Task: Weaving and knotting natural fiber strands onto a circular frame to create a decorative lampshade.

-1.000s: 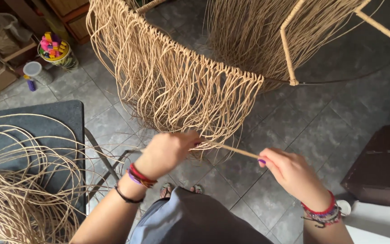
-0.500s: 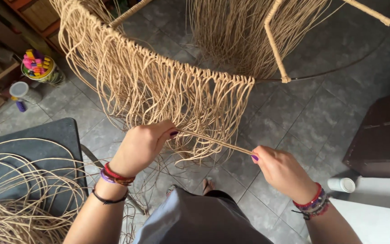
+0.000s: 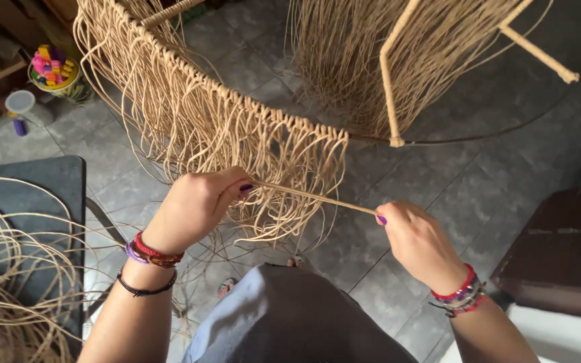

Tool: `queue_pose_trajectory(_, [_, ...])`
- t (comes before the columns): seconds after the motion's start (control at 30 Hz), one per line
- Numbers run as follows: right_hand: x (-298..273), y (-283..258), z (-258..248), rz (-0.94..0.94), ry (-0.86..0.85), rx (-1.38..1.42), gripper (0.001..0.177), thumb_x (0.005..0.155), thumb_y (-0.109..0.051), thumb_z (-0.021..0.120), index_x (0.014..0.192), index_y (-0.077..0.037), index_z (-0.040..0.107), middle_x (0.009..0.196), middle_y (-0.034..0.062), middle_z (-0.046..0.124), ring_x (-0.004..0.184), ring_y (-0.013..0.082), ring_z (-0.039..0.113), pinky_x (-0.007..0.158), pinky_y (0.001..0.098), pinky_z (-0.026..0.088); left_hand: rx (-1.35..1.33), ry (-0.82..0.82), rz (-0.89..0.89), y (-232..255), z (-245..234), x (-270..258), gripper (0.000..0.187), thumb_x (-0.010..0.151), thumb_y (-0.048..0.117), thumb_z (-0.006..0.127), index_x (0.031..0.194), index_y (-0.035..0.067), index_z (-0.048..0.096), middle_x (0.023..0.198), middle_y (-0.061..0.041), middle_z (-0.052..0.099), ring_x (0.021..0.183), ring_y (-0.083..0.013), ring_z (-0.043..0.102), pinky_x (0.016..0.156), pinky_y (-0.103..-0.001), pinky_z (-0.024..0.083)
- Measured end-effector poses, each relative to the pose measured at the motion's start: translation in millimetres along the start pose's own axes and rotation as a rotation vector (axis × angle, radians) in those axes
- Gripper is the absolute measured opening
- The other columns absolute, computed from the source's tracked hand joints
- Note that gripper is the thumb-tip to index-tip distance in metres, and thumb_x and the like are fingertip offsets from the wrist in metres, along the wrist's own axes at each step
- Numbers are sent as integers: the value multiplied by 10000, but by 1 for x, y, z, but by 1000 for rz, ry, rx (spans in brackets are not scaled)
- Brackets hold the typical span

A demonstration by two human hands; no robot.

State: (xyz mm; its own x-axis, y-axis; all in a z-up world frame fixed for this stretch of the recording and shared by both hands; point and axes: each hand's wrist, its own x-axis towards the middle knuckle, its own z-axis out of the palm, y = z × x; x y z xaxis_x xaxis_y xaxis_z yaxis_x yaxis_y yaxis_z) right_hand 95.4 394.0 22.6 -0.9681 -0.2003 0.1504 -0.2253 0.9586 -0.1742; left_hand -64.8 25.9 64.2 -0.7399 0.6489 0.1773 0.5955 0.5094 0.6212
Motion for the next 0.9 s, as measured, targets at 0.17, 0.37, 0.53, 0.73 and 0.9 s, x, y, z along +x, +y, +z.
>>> queue_pose_trajectory(0.17, [8, 29, 3, -142, 73, 226, 193, 961, -38, 540, 1078, -108, 677, 792, 68, 710, 729, 240, 745, 680, 348, 617, -29, 27, -7, 10, 7, 7, 189, 1025, 155, 549, 1088, 118, 723, 813, -93, 798, 707, -318, 778, 673, -405, 625])
queue_pose_trajectory(0.37, [34, 31, -52, -360, 95, 339, 301, 972, 52, 536, 1237, -17, 659, 1175, 116, 715, 1020, 245, 714, 926, 360, 581, -252, -230, 108, 18, 49, -2, 376, 992, 293, 606, 1313, 96, 600, 1034, -41, 820, 865, -222, 801, 776, -363, 619])
queue_pose_trajectory(0.53, [58, 18, -58, -283, 280, 396, 295, 1022, 34, 438, 1139, -53, 694, 976, 88, 629, 899, 226, 641, 857, 335, 517, -164, 366, 260, 73, 64, 9, 324, 953, 153, 644, 1231, -4, 589, 1248, -198, 601, 1129, -386, 635, 980, -466, 533])
queue_pose_trajectory(0.73, [122, -8, -43, 63, 617, 307, 198, 1054, -43, 560, 1220, -75, 662, 990, 55, 751, 607, 180, 664, 569, 304, 506, -45, 390, 478, 93, 95, 45, 252, 1044, 140, 510, 1248, 33, 613, 1042, -110, 599, 841, -311, 608, 767, -425, 515])
queue_pose_trajectory(0.9, [143, -11, -38, -6, 434, -89, 71, 1001, -124, 672, 1049, -170, 696, 762, 8, 729, 541, 210, 671, 420, 366, 464, 200, 176, 71, 74, 166, 83, 662, 986, 263, 542, 1572, 27, 344, 844, -76, 677, 471, -264, 646, 371, -453, 485])
